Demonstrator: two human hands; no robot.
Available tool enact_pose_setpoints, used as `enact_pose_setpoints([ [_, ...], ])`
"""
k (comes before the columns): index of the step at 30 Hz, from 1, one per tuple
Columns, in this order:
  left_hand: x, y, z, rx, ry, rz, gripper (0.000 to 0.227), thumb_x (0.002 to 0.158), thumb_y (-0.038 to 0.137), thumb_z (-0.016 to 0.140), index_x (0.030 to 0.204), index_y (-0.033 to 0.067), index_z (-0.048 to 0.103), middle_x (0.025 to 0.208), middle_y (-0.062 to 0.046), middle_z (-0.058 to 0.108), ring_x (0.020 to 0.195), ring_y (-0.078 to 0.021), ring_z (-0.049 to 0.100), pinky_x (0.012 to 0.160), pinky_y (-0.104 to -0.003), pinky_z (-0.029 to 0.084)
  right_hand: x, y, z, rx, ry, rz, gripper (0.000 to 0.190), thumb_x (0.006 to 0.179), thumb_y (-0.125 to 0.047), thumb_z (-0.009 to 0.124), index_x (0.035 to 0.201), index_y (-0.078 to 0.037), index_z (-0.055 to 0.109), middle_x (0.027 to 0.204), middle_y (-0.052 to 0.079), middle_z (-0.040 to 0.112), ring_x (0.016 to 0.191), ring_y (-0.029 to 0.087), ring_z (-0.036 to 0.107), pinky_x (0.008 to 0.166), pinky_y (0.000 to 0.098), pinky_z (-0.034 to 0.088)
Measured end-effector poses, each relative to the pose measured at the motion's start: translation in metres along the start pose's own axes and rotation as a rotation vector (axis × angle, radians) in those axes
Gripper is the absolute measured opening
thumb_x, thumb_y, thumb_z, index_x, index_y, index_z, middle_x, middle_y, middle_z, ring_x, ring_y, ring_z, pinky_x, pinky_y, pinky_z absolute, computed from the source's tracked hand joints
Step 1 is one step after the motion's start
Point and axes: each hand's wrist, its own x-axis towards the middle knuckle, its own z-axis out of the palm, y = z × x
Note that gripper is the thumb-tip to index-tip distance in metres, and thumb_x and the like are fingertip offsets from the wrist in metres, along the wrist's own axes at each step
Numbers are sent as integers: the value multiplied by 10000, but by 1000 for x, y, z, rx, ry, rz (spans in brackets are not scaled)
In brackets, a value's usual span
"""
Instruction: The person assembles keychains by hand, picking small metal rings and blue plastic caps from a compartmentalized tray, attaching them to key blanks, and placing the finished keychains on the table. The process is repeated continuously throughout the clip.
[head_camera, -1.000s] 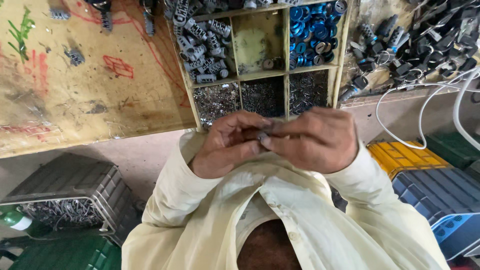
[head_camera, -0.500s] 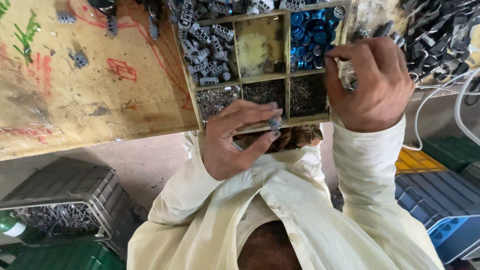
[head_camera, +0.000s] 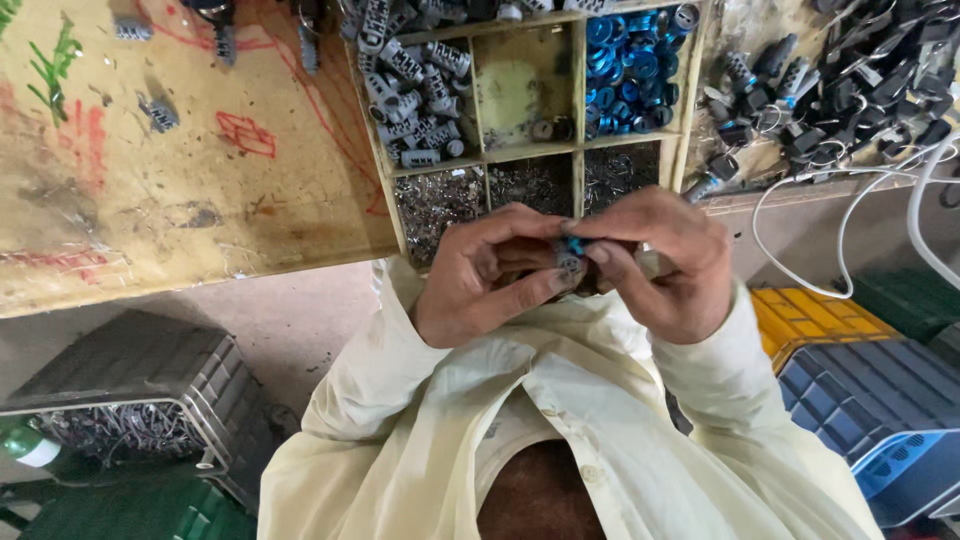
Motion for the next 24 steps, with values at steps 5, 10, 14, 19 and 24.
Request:
enact_pose_setpoints([
  [5,-4,3,-5,-54,-61,4,293,1077,11,693,1358,-37,622,1289,-107,605,1228,-196,660,1120,-342,542,-20,15,25,366,167,132,207,984,36,732,1167,1,642,1100,114,682,923,165,676,839,271,558],
  [10,-4,16,5,415,82,158,307,983,32,742,1282,23,670,1326,-96,633,1257,-207,677,1131,-343,564,-16,18,27,510,116,168,175,974,66,709,1127,5,649,1134,106,654,851,116,645,726,227,540],
  [14,-7,26,11,994,165,253,367,864,63,825,1213,62,710,1225,-120,718,1116,-218,733,981,-307,610,-12,12,14,405,-77,210,145,961,86,680,1094,33,702,1111,117,644,761,110,664,625,228,552],
  [19,-10,25,13,1089,60,313,378,834,165,904,1174,112,747,1054,-44,708,899,-158,734,785,-274,619,-21,24,8,861,-318,439,275,969,45,639,1223,-29,563,1159,105,605,859,121,663,619,236,610],
  [24,-13,21,24,1015,-45,412,376,876,190,904,1204,136,726,950,5,636,848,-95,705,757,-250,612,-28,32,16,1282,-444,477,340,999,-36,657,1304,-44,507,1218,92,558,1039,156,609,757,285,545],
])
